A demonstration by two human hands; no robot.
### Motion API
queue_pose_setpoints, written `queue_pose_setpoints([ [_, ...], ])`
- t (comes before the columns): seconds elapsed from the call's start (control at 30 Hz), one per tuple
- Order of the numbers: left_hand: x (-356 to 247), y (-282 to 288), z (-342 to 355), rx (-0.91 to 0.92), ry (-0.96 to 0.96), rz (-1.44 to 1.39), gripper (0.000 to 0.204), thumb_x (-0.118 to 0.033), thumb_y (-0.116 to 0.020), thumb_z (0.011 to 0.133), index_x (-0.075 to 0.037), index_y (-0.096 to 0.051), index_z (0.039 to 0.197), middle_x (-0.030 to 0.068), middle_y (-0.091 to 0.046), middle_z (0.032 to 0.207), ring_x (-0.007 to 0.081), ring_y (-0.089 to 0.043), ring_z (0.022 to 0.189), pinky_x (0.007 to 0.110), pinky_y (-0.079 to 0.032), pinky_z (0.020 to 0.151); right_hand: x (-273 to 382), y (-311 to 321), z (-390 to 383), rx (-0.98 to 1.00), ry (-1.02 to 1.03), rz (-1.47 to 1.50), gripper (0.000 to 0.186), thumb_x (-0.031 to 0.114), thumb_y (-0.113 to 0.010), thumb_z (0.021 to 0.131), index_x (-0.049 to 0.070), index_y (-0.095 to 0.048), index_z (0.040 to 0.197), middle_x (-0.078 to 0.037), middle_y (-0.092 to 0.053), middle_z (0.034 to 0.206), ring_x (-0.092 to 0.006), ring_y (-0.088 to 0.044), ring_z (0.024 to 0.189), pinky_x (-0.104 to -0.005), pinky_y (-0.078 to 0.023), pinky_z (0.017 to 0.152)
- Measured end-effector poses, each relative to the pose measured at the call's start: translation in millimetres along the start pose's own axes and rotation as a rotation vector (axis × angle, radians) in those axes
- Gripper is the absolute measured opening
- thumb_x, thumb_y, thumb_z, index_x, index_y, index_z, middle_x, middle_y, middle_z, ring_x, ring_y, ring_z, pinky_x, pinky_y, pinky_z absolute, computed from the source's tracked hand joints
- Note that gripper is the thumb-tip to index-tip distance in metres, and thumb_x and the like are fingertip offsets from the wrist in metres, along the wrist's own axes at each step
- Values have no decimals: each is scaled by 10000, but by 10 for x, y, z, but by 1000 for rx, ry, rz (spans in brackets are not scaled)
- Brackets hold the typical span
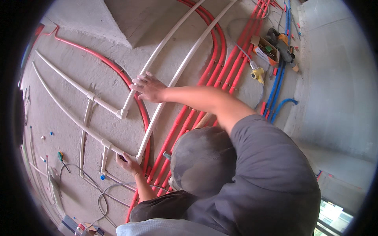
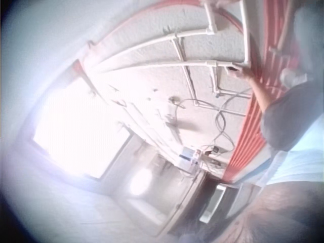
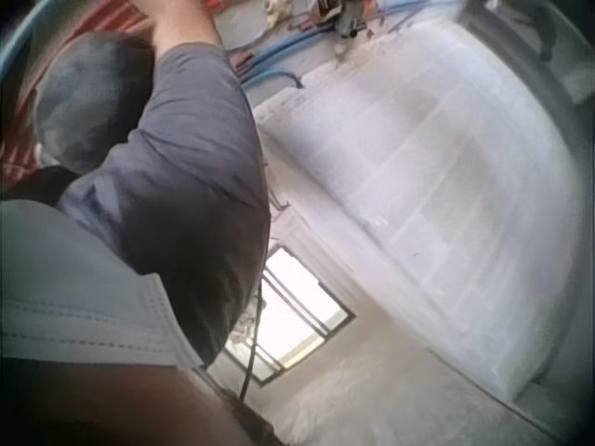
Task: The person secures white PVC pipes to a concrete wall using red plastic clips and a hammer. They repeatedly position the clips over the pipes and tap them into place while moving along the wall.
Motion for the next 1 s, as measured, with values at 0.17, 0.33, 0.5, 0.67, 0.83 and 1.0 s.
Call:
queue_pose_setpoints([
  [0.17,245,-47,-10,25,-45,-72,464,-232,-596,1046,88,-528,1375,235,-587,1263,343,-577,1143,430,-446,1031,-371,785,-1132,126,-32,115,596,278,-703,938,112,-469,1459,-148,-416,1506,-362,-364,1436,-518,-266,1202],
  [0.33,312,-9,24,104,148,41,402,-213,-618,1036,105,-592,1280,218,-650,1173,302,-657,1068,393,-537,930,-926,1666,-2890,331,-363,-54,588,222,-735,903,99,-495,1426,-167,-428,1483,-378,-398,1398,-508,-332,1168],
  [0.5,290,313,31,-87,260,-8,291,-200,-645,1029,64,-693,1140,149,-737,985,214,-717,814,302,-592,695,-1620,2292,-4534,208,-903,-133,529,156,-720,899,65,-519,1380,-205,-410,1464,-434,-397,1370,-498,-365,1152],
  [0.67,-147,439,436,-89,4,200,237,-163,-691,993,62,-747,1043,168,-749,943,218,-717,787,319,-589,665,-2003,2415,-4966,205,-1098,-276,527,155,-722,889,59,-530,1370,-217,-376,1484,-438,-386,1376,-510,-380,1137],
  [0.83,-743,648,802,29,-3,258,285,-222,-650,1028,39,-731,1105,145,-752,1018,239,-704,878,333,-569,765,-1931,2319,-4208,473,-815,71,436,188,-718,897,24,-582,1277,-208,-498,1365,-388,-529,1260,-466,-449,1059],
  [1.0,-1161,1177,310,426,170,112,187,-140,-639,1023,23,-702,1092,96,-704,938,156,-618,804,312,-509,718,-1385,3309,-3818,731,-1005,264,332,241,-697,929,57,-625,1195,-168,-583,1264,-380,-605,1158,-465,-495,984],
])
Point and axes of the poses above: each hand's wrist, its own z-axis towards the middle knuckle, its own y-axis out of the back of the hand, x = y × z, the point moved 10 cm from there along z, towards the middle knuckle
